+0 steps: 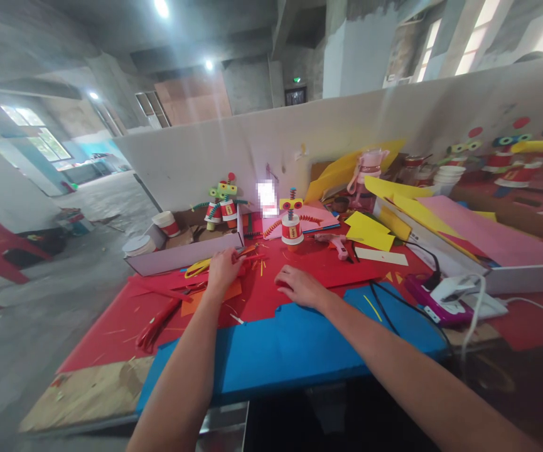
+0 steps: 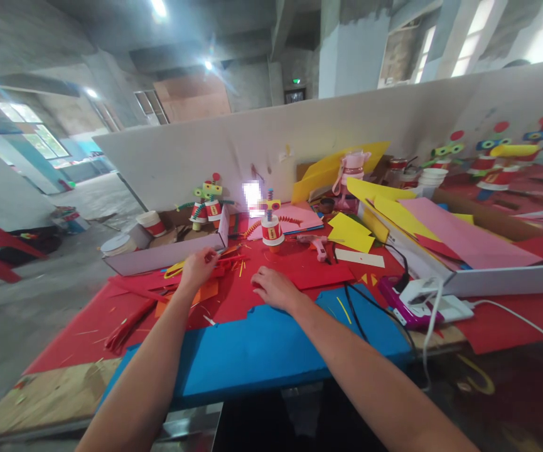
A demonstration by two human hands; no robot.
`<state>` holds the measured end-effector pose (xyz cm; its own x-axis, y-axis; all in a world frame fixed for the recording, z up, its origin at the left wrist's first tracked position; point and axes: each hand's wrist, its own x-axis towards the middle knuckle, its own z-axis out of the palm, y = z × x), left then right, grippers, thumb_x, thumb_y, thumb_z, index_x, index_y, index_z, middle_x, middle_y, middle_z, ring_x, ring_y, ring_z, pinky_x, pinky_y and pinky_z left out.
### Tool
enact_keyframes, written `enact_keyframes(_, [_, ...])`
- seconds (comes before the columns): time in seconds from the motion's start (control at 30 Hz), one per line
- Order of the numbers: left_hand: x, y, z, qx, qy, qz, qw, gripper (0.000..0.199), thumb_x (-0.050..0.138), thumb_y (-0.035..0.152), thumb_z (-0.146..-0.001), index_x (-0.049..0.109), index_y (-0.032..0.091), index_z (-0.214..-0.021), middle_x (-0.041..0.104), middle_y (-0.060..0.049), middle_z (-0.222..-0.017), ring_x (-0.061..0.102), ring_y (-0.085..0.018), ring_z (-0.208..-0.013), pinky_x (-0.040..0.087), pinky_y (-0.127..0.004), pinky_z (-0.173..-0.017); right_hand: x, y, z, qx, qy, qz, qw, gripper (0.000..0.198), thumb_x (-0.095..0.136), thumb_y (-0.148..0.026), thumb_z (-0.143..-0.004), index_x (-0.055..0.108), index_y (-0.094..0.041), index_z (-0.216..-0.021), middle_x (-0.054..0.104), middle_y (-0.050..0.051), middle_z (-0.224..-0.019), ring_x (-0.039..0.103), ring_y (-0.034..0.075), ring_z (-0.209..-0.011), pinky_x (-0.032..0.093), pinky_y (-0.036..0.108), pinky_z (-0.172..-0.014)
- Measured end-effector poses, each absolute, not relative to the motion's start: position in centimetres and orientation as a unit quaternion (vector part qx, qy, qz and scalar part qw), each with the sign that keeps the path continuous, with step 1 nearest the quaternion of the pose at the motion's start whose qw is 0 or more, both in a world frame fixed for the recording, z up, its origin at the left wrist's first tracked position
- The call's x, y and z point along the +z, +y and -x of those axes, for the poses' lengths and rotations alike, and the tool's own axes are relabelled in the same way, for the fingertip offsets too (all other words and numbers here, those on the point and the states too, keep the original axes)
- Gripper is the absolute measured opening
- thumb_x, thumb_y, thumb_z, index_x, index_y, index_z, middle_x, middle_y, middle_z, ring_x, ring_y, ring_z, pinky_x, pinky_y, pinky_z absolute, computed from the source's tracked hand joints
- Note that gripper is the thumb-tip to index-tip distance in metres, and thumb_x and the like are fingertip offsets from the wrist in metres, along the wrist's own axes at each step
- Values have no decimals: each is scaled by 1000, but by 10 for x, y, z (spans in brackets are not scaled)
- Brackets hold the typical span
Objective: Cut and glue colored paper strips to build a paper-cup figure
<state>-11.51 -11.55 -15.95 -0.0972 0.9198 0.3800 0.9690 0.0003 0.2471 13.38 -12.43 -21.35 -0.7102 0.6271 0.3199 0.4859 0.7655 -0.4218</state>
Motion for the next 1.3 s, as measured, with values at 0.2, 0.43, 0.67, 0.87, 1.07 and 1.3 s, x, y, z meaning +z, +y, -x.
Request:
enact_keyframes(0.2, [-178,-111,101,-119,-725,675,72,28,61,42,-80,61,20,-97,68,-6,-87,60,-24,-90,42,-30,-74,-212,-125,-133,148,-911,311,228,11,60,-22,-88,61,-16,-97,58,8,-100,56,18,-92,43,28,-80])
enact_keyframes(0.43, [-186,-108,102,-124,-694,706,68,30,58,28,-79,64,20,-108,69,-9,-105,58,-26,-101,43,-34,-86,-211,-126,-135,143,-914,305,226,18,56,-22,-90,64,-18,-105,58,7,-102,56,17,-93,42,27,-78])
enact_keyframes(0.67, [-184,-109,99,-151,-693,703,49,27,60,27,-77,63,19,-102,69,-9,-98,61,-25,-95,45,-34,-82,-208,-125,-138,151,-917,304,210,17,55,-22,-91,67,-20,-104,56,7,-100,56,16,-89,41,26,-75])
enact_keyframes(0.87, [-160,-120,97,-279,-649,708,-11,29,57,18,-73,59,18,-102,68,-5,-95,63,-20,-85,47,-30,-78,-215,-117,-146,179,-909,301,226,16,58,-22,-89,67,-21,-102,56,6,-99,56,16,-89,41,26,-78])
enact_keyframes(1.07, [-150,-133,86,-277,-554,777,-113,33,58,17,-73,57,19,-106,66,-3,-97,61,-15,-83,47,-28,-75,-215,-117,-136,204,-890,316,258,10,60,-11,-84,64,-17,-91,57,5,-89,54,15,-84,40,26,-76])
enact_keyframes(1.3, [-149,-142,70,-198,-505,819,-186,19,61,16,-71,60,19,-89,65,0,-83,57,-13,-72,44,-25,-66,-206,-113,-123,252,-853,388,240,21,67,-4,-74,57,-14,-89,57,0,-76,50,11,-68,33,22,-61])
